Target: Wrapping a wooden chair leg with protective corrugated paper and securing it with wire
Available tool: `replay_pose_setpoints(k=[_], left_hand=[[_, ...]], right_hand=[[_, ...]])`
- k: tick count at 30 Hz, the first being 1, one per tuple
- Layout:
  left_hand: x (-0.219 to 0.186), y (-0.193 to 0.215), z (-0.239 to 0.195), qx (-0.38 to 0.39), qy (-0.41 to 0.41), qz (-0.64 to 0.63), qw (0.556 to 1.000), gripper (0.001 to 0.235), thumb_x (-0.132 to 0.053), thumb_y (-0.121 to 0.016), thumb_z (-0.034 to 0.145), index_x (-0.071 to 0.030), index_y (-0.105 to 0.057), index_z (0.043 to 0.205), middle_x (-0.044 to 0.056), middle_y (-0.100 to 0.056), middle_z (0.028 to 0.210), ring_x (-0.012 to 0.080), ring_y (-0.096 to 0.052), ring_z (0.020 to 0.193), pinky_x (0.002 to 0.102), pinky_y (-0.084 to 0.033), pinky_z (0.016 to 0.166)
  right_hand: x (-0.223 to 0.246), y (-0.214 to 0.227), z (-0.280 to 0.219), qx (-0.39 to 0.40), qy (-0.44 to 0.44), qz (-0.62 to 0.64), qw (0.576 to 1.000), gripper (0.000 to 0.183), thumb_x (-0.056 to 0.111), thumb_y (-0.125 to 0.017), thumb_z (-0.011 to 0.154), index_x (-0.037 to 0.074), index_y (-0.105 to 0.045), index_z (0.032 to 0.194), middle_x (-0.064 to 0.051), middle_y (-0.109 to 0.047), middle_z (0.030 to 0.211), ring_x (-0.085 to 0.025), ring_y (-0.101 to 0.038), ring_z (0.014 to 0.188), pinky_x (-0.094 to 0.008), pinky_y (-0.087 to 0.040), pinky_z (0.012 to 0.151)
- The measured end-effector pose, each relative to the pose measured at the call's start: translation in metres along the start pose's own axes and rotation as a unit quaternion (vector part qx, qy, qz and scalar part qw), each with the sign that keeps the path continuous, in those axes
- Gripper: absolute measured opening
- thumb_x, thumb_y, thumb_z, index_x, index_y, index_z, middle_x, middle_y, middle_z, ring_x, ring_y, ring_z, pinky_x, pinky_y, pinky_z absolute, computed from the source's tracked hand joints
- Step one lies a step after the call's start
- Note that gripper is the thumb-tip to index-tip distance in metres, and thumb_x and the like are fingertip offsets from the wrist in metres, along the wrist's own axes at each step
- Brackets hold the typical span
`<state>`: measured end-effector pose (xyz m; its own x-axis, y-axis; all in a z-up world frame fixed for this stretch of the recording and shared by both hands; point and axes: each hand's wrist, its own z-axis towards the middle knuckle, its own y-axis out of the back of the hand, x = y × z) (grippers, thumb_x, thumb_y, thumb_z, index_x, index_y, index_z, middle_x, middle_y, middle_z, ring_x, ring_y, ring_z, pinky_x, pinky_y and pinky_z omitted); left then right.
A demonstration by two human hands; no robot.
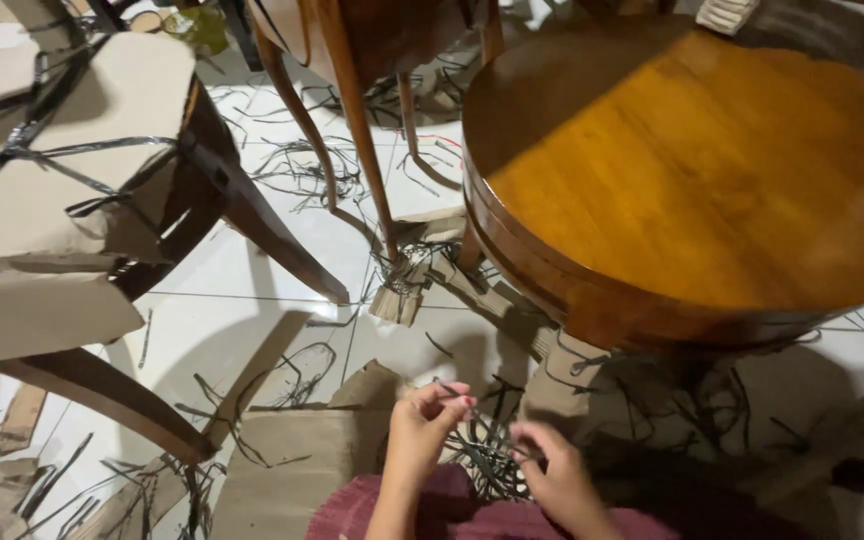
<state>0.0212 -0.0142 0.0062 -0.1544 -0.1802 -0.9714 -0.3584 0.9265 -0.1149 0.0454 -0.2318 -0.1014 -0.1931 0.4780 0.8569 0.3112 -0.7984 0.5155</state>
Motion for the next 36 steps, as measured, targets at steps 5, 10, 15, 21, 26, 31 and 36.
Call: replay_pose_setpoints(k=[5, 10, 15, 21, 26, 31, 36], left_hand=[[0.025, -0.039, -0.012, 0.074, -0.007, 0.017, 0.997, 0.014, -0.002, -0.081, 0.084, -0.007, -0.08, 0.097, 0.005, -0.083, 0.087, 0.0112, -0.077, 0.081, 0.024, -0.062, 0.077], [0.042, -0.075, -0.024, 0.077, 0.045, 0.14, 0.986, 0.016, -0.012, -0.085, 0.084, -0.016, -0.075, 0.072, -0.006, -0.063, 0.062, 0.0039, -0.051, 0.059, 0.021, -0.042, 0.057], [0.061, -0.088, -0.018, 0.085, 0.084, 0.045, 0.992, 0.004, -0.01, -0.083, 0.086, -0.006, -0.081, 0.084, 0.002, -0.074, 0.069, 0.0055, -0.061, 0.059, 0.019, -0.051, 0.058], [0.045, -0.092, -0.011, 0.008, 0.085, 0.086, 0.993, 0.005, -0.012, -0.075, 0.09, -0.009, -0.08, 0.09, 0.003, -0.081, 0.08, 0.0083, -0.074, 0.073, 0.02, -0.059, 0.069], [0.066, -0.102, -0.005, -0.018, -0.015, 0.164, 0.986, 0.014, -0.021, -0.077, 0.085, -0.016, -0.074, 0.098, -0.002, -0.081, 0.092, 0.0096, -0.076, 0.083, 0.024, -0.058, 0.078], [0.048, -0.124, -0.006, -0.034, 0.006, 0.187, 0.982, 0.059, -0.026, -0.089, 0.071, -0.012, -0.062, 0.122, 0.006, -0.07, 0.119, 0.0202, -0.071, 0.111, 0.032, -0.056, 0.096], [0.071, -0.128, 0.0, -0.031, -0.069, 0.234, 0.969, 0.067, -0.036, -0.086, 0.076, -0.011, -0.059, 0.133, 0.009, -0.069, 0.122, 0.0251, -0.069, 0.114, 0.037, -0.056, 0.095]], right_hand=[[0.039, 0.031, -0.006, 0.042, 0.039, 0.176, 0.983, 0.058, -0.004, -0.058, 0.077, 0.005, -0.058, 0.134, -0.011, -0.073, 0.131, -0.021, -0.072, 0.121, -0.033, -0.053, 0.111], [0.018, 0.035, -0.005, 0.018, -0.184, 0.281, 0.942, 0.056, -0.003, -0.082, 0.075, -0.001, -0.072, 0.131, -0.013, -0.083, 0.124, -0.016, -0.076, 0.109, -0.027, -0.058, 0.096], [-0.025, 0.076, -0.009, 0.07, -0.213, 0.185, 0.957, 0.035, 0.02, -0.072, 0.084, 0.006, -0.083, 0.114, -0.004, -0.083, 0.121, -0.012, -0.074, 0.114, -0.024, -0.052, 0.104], [-0.017, 0.152, -0.011, 0.116, -0.3, -0.223, 0.92, 0.026, 0.046, -0.068, 0.085, 0.027, -0.083, 0.094, 0.002, -0.084, 0.103, -0.019, -0.078, 0.095, -0.032, -0.055, 0.085], [-0.031, 0.173, -0.011, 0.037, -0.35, -0.252, 0.901, 0.033, 0.042, -0.053, 0.091, 0.024, -0.073, 0.109, -0.011, -0.078, 0.116, -0.034, -0.073, 0.109, -0.045, -0.052, 0.095], [-0.1, 0.136, -0.003, -0.156, -0.008, -0.503, 0.85, 0.032, 0.039, -0.046, 0.097, 0.021, -0.071, 0.091, -0.004, -0.075, 0.094, -0.031, -0.072, 0.087, -0.048, -0.057, 0.069], [-0.046, 0.104, 0.011, -0.213, -0.07, -0.271, 0.936, 0.033, 0.05, -0.056, 0.091, 0.029, -0.079, 0.101, -0.005, -0.079, 0.084, -0.034, -0.073, 0.073, -0.046, -0.054, 0.065]])
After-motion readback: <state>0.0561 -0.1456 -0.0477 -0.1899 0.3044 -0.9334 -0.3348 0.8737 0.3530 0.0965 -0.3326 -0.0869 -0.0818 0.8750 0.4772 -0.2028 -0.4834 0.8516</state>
